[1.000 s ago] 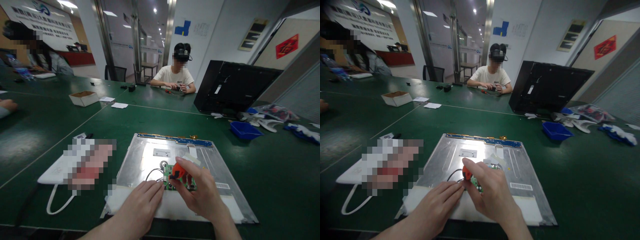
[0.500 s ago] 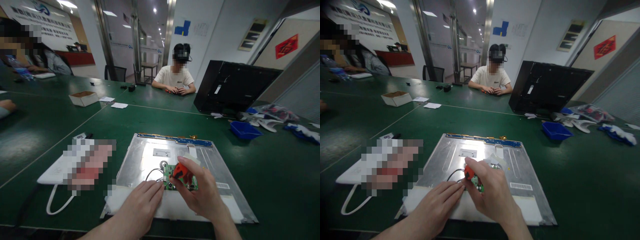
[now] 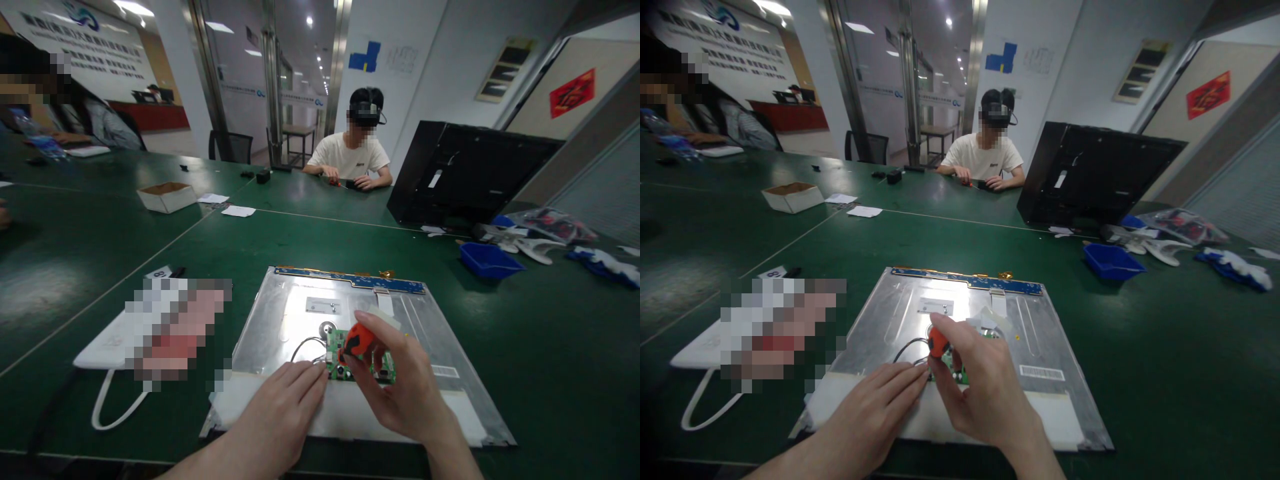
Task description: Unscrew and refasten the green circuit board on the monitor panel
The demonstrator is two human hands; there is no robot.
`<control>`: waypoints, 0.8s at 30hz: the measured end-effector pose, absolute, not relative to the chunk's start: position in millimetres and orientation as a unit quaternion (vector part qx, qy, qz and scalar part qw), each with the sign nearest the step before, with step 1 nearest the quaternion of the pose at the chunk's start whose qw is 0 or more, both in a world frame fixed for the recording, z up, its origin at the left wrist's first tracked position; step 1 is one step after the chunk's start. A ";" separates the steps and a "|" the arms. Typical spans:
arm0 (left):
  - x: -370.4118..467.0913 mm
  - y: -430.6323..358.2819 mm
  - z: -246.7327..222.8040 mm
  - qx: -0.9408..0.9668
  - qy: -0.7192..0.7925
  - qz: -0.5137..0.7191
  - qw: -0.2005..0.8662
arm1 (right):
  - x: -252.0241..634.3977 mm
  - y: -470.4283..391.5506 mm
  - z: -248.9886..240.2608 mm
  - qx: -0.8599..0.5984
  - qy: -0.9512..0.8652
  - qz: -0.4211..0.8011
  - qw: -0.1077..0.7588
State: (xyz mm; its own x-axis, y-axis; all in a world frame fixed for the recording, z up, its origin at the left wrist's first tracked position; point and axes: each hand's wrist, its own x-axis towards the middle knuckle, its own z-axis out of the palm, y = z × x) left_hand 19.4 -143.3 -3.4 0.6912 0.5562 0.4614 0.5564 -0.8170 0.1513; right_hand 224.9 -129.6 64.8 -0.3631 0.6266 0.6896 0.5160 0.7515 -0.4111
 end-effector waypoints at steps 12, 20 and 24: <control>19.2 -142.9 -5.1 -0.921 -0.297 -0.251 -0.001 | 225.3 -129.2 65.7 -0.340 -0.830 0.094 0.432; 18.1 -143.3 -7.2 -0.923 -0.301 -0.240 -0.004 | 224.6 -127.4 62.6 -0.338 -0.827 0.065 0.446; 18.8 -143.2 -5.5 -0.923 -0.297 -0.246 -0.002 | 225.2 -126.5 62.3 -0.337 -0.832 0.061 0.438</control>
